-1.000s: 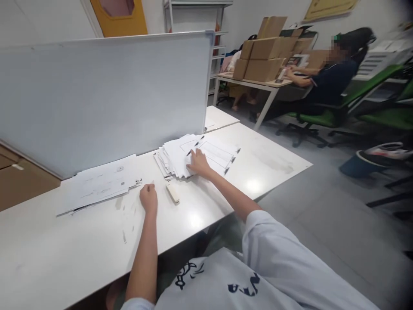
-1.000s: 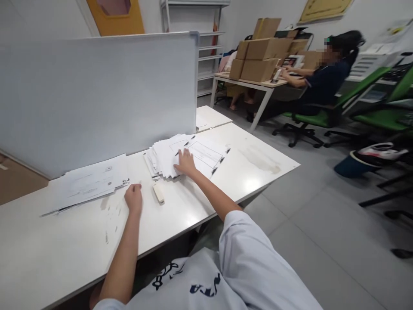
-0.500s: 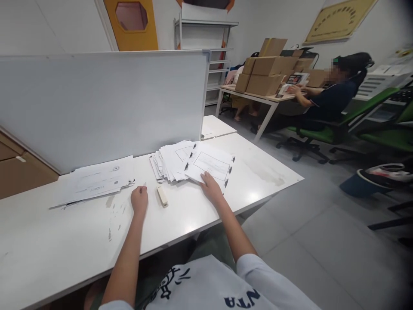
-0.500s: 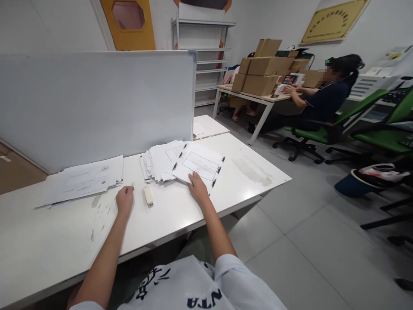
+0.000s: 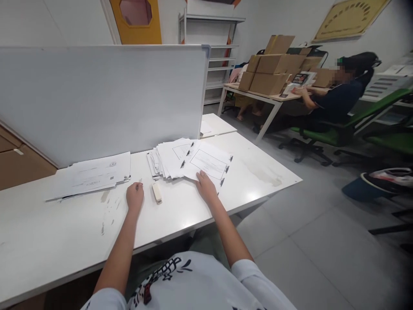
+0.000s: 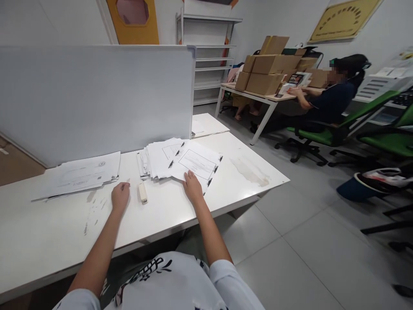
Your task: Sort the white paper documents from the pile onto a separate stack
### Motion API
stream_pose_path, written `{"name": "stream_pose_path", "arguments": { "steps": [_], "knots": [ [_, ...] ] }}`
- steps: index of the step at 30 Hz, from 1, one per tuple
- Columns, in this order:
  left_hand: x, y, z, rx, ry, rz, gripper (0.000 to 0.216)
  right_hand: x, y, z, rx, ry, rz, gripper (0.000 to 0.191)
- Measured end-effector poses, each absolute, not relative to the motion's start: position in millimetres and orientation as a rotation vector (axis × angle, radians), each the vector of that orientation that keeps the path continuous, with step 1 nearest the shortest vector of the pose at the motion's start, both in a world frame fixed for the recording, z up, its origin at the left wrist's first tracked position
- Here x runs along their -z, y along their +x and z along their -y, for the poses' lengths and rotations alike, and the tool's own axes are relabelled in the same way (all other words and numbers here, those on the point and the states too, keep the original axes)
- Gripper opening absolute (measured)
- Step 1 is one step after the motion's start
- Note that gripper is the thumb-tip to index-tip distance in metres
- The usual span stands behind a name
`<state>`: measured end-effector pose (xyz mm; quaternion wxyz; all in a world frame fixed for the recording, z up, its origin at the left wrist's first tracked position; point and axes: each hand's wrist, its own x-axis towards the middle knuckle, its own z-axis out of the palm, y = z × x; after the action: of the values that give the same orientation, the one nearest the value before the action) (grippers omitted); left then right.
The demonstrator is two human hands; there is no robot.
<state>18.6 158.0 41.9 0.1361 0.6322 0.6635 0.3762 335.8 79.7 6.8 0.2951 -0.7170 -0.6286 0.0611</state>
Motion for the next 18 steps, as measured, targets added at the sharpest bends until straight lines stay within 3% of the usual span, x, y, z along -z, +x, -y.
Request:
{"name": "stream_pose_path", "arguments": {
  "steps": [8,15,18],
  "knots": [
    [-44,19,-158,-1.088,1.882,-1.869,0.022,-6,336,-76,-0.159,-1.841,1.534,0.052],
    [-37,7,-155,-1.165,1.734,-1.787,0.026,-53,306,-118,-0.186,-1.895,1.687,0.053],
    [-34,5,-156,-1.193,1.68,-1.746,0.026,-55,285,-134,-0.226,-1.988,1.806,0.067]
  ]
}}
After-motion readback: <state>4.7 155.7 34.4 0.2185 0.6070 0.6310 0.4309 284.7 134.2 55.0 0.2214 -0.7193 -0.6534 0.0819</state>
